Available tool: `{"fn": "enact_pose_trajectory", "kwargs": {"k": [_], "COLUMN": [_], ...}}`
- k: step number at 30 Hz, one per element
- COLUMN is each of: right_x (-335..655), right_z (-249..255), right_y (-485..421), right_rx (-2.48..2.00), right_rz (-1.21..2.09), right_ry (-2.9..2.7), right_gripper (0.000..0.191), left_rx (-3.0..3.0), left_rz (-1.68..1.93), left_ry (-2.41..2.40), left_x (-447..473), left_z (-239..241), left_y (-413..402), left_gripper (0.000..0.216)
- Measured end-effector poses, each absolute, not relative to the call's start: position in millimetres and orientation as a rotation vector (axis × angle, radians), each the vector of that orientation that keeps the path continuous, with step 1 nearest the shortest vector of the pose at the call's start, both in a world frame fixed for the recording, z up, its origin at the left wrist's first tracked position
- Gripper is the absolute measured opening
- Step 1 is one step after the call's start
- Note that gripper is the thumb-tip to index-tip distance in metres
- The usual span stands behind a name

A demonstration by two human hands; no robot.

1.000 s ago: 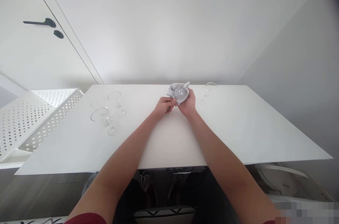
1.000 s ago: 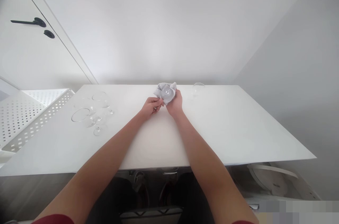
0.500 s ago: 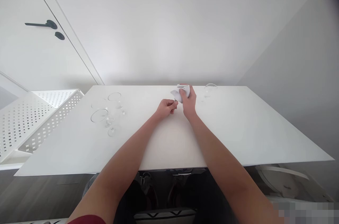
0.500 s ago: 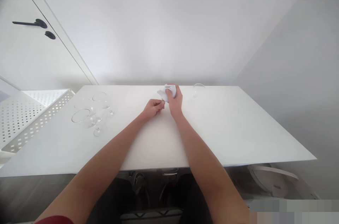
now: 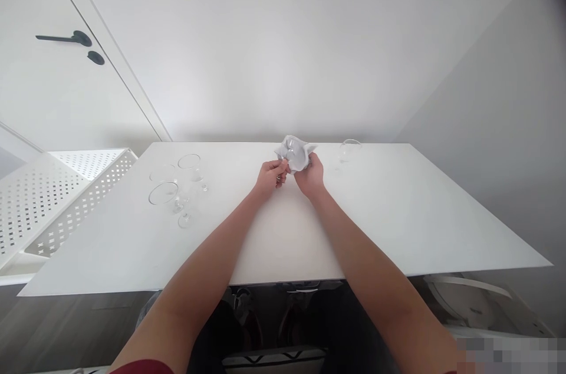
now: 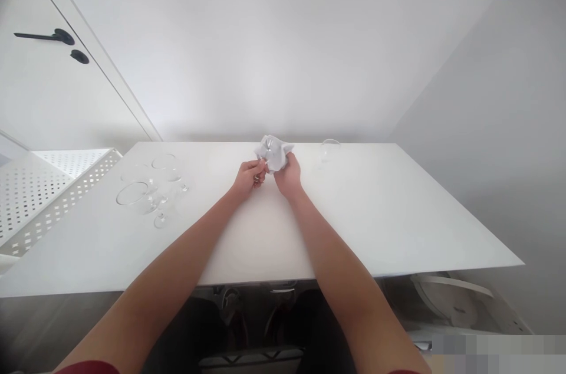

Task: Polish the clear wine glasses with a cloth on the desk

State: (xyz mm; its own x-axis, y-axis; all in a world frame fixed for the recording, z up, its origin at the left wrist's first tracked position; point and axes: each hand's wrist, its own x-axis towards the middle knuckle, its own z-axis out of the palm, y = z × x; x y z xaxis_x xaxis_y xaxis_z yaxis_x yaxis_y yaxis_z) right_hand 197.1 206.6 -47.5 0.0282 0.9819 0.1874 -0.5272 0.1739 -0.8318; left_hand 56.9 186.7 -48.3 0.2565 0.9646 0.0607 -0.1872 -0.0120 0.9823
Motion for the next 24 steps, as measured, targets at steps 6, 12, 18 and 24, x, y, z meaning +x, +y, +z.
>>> {"fn": "enact_pose_trajectory", "kwargs": {"k": [6,12,18,24], "right_x": [194,211,210,193], "right_z": [-42,-35,-31,-37], "right_y": [193,196,202,197], "right_rx": [-0.876,-0.874,-0.573,-0.652], "right_rz": [0.735,0.832,1.468,1.402], "right_ry": [-1.326,-1.196,-0.965,-0.904], "right_gripper": [0.044,0.035,0.041,0.034], "left_rx": [1.263,1.398,1.304,1.143], "left_rz": [1.081,0.894,0.824,1.082], "left_ry": [0.943,0.899,0.716,0.750], "left_x": [58,59,55,57], "left_z": [-49,-47,-41,-49], "left_y": [186,182,181,190], "left_gripper": [0.034,0.045,0.049,0.048]}}
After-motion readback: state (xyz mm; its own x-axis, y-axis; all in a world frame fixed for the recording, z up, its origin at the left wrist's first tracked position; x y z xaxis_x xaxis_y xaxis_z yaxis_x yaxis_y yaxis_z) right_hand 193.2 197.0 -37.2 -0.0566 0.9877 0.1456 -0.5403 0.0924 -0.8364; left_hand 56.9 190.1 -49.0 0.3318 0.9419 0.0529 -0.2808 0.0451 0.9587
